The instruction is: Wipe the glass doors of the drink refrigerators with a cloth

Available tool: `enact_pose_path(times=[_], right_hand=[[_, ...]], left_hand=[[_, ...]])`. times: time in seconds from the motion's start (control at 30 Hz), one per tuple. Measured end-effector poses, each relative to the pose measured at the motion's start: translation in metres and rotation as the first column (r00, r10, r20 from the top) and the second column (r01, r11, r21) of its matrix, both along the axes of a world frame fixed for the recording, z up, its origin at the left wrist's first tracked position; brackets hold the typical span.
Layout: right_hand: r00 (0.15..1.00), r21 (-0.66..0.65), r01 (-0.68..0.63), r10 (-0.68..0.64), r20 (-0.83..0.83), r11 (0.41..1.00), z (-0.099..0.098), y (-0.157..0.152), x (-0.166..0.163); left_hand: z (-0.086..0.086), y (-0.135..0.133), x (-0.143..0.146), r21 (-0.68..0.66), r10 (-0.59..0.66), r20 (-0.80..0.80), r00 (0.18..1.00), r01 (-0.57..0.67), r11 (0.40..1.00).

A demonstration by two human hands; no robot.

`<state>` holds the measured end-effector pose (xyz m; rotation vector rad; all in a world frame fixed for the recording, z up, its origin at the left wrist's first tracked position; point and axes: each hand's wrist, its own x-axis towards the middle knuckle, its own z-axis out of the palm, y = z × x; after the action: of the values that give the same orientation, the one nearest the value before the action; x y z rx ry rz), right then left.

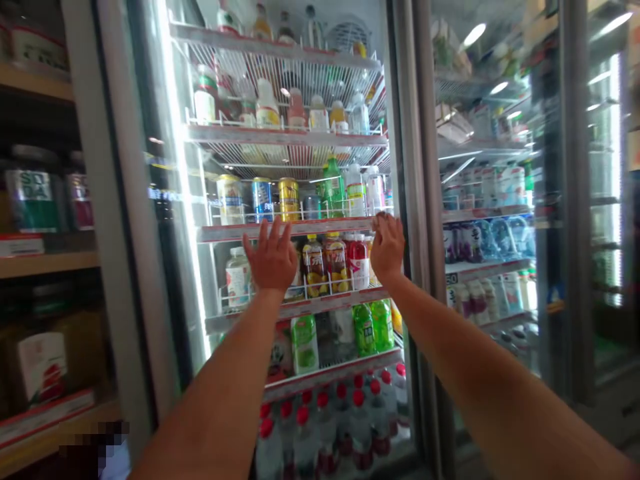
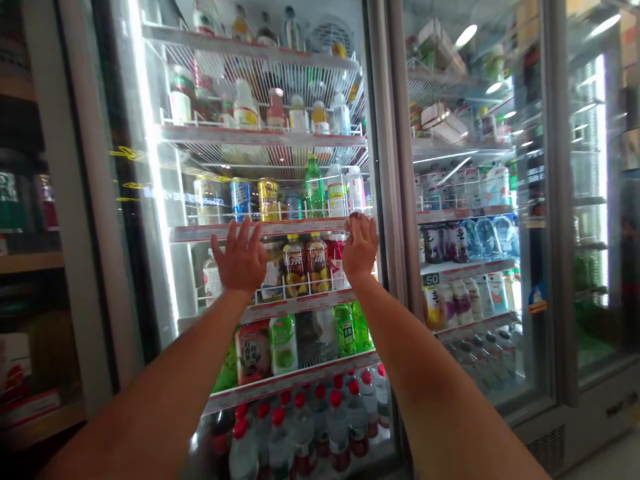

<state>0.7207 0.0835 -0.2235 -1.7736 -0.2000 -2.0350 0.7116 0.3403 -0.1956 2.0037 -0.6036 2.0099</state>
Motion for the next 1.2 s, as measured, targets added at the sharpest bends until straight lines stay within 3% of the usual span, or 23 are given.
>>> enact_pose_path(times=[0.03,0.1,0.2,0.23,0.27,0.33,0.37,0.43,0.47,0.5,0.57,0.6,0.63,0.67,0.7,0.77,0.83,0.9,1.0,1.03,1.07,1.17,1.2], right_hand=[[1.0,-0.028,0.0,0.0,0.002,1.0,-0.009,0.001,0.0],[0.999,-0.318,-0.026,0.014,-0.04,0.948,-0.029,0.008,-0.005],[0.99,-0.706,-0.098,-0.001,-0.138,0.701,-0.041,0.012,-0.013],[0.988,-0.711,-0.102,-0.014,-0.155,0.696,-0.036,0.009,-0.015],[0.987,-0.645,-0.088,-0.024,-0.162,0.759,-0.028,0.004,-0.016],[0.988,-0.33,-0.024,-0.028,-0.15,0.944,-0.01,-0.006,-0.015],[0.99,-0.166,0.003,-0.026,-0.139,0.986,-0.005,-0.007,-0.015],[0.992,-0.066,0.006,-0.014,-0.122,0.998,-0.005,0.0,-0.016],[0.992,-0.166,-0.018,-0.003,-0.125,0.986,-0.011,0.008,-0.018],[0.99,-0.33,-0.054,0.008,-0.139,0.943,-0.019,0.018,-0.019],[0.983,-0.689,-0.141,0.018,-0.183,0.711,-0.032,0.04,-0.022],[0.979,-0.775,-0.167,0.012,-0.202,0.609,-0.033,0.048,-0.022],[0.978,-0.798,-0.177,0.009,-0.21,0.577,-0.029,0.055,-0.021],[0.978,-0.759,-0.17,0.014,-0.208,0.629,-0.021,0.059,-0.02],[0.981,-0.65,-0.147,0.026,-0.193,0.745,-0.011,0.062,-0.018],[0.989,-0.307,-0.088,0.045,-0.143,0.948,0.007,0.067,-0.014],[0.992,-0.156,-0.06,0.042,-0.118,0.986,0.011,0.075,-0.012],[0.991,-0.398,-0.089,0.041,-0.129,0.913,-0.002,0.085,-0.013],[0.986,-0.81,-0.157,0.039,-0.163,0.565,-0.023,0.095,-0.017],[0.985,-0.838,-0.161,0.034,-0.168,0.522,-0.023,0.095,-0.017],[0.986,-0.813,-0.155,0.03,-0.167,0.561,-0.019,0.093,-0.017],[0.993,-0.462,-0.079,0.029,-0.115,0.883,-0.001,0.082,-0.012],[0.995,-0.344,-0.055,0.025,-0.092,0.937,0.002,0.08,-0.01]], left_hand=[[0.0,-0.001,0.0,0.002,-0.002,0.001,1.0,0.002,1.0],[0.001,0.0,-0.001,0.004,0.007,0.013,1.0,-0.007,1.0],[0.007,0.012,-0.003,0.035,0.041,0.014,0.999,-0.042,0.999],[0.01,0.02,-0.005,0.069,0.05,-0.005,0.999,-0.05,0.996],[0.012,0.028,-0.006,0.113,0.057,-0.032,0.998,-0.054,0.992],[0.015,0.048,-0.01,0.155,0.075,-0.07,0.995,-0.063,0.986],[0.015,0.057,-0.011,0.128,0.087,-0.065,0.994,-0.078,0.989],[0.011,0.07,-0.012,0.018,0.115,-0.028,0.993,-0.115,0.993],[0.008,0.074,-0.012,-0.034,0.127,-0.008,0.992,-0.127,0.991],[0.005,0.076,-0.012,-0.06,0.133,0.004,0.991,-0.133,0.989],[0.0,0.077,-0.009,-0.053,0.126,0.019,0.992,-0.125,0.991],[-0.001,0.077,-0.008,-0.043,0.122,0.026,0.992,-0.121,0.992],[-0.002,0.077,-0.007,-0.04,0.122,0.035,0.992,-0.121,0.992],[-0.002,0.077,-0.006,-0.04,0.127,0.042,0.991,-0.125,0.991],[-0.002,0.077,-0.005,-0.041,0.135,0.05,0.99,-0.133,0.99],[-0.002,0.078,-0.005,-0.036,0.155,0.062,0.986,-0.153,0.988],[-0.003,0.081,-0.004,-0.032,0.164,0.078,0.983,-0.162,0.986],[-0.005,0.083,-0.003,-0.027,0.155,0.088,0.984,-0.153,0.988],[-0.007,0.085,0.0,-0.028,0.129,0.085,0.988,-0.128,0.991],[-0.008,0.085,0.001,-0.028,0.122,0.08,0.989,-0.12,0.992],[-0.008,0.085,0.001,-0.029,0.114,0.078,0.99,-0.112,0.993],[-0.007,0.085,0.001,-0.025,0.1,0.075,0.992,-0.098,0.995],[-0.007,0.085,0.001,-0.023,0.094,0.075,0.993,-0.093,0.995]])
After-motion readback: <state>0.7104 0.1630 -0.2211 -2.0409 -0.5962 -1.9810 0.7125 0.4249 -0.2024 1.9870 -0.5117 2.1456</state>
